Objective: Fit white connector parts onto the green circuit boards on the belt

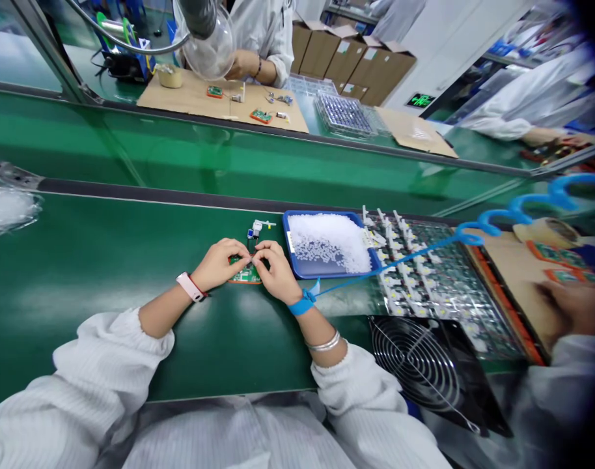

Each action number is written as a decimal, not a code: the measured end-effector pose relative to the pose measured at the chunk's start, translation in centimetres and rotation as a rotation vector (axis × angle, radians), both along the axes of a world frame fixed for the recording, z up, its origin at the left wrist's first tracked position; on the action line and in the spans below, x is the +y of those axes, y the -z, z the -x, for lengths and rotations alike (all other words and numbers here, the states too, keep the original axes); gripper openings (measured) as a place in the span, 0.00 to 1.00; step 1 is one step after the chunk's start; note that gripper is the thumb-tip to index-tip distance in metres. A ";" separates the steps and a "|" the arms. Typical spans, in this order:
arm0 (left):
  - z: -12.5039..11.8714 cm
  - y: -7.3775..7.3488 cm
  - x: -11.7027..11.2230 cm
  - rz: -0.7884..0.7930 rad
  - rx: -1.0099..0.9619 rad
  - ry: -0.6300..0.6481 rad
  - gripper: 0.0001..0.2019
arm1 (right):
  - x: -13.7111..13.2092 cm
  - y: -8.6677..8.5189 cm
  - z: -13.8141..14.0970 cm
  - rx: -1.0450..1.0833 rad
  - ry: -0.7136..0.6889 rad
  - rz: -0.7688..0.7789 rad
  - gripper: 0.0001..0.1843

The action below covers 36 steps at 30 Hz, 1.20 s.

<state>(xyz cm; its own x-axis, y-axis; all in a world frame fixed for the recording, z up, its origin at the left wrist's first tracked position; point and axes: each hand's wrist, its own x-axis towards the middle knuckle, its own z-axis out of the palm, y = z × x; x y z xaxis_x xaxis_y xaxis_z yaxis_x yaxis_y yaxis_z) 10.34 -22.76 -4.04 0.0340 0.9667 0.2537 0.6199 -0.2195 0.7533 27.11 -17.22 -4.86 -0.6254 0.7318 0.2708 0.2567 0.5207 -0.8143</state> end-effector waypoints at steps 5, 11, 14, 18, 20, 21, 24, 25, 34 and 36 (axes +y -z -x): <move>-0.1 -0.1 0.1 0.044 0.022 -0.011 0.07 | 0.2 0.3 0.4 -0.020 -0.023 0.053 0.06; -0.2 -0.6 0.7 0.145 0.057 -0.062 0.05 | 0.7 0.5 0.7 -0.045 -0.005 0.082 0.08; -0.2 -0.7 0.7 0.152 0.052 -0.061 0.05 | 0.7 0.5 0.7 -0.046 0.003 0.094 0.08; 0.3 -0.5 -0.5 0.055 0.169 -0.050 0.10 | 0.3 0.6 0.6 0.052 0.053 0.123 0.06; 0.7 -0.4 -1.2 0.007 0.271 0.049 0.24 | 0.1 0.5 0.5 0.113 0.085 0.146 0.07; 0.9 -0.5 -1.4 0.000 0.314 0.111 0.30 | 0.1 0.3 0.5 0.134 0.091 0.156 0.08; 1.7 -0.8 -1.2 0.044 0.351 0.227 0.35 | 0.0 -0.1 0.4 0.198 0.081 0.141 0.12; 2.0 -1.0 -0.8 0.072 0.314 0.233 0.35 | 0.0 -0.2 0.4 0.233 0.090 0.125 0.14; 5.1 -3.6 10.8 -0.040 -0.568 -0.339 0.32 | -0.1 -0.3 -0.2 0.399 0.181 0.092 0.17; 6.0 -3.2 13.1 -0.195 -0.462 -0.449 0.33 | -0.1 -0.3 -0.2 0.379 0.162 0.096 0.17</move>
<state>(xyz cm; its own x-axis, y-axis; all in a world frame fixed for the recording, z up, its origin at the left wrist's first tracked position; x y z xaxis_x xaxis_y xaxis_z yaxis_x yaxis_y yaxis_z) 4.30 -9.62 -0.84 -0.5148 0.7964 0.3173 0.3065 -0.1746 0.9357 27.30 -17.33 -4.57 -0.3693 0.8456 0.3855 0.0023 0.4157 -0.9095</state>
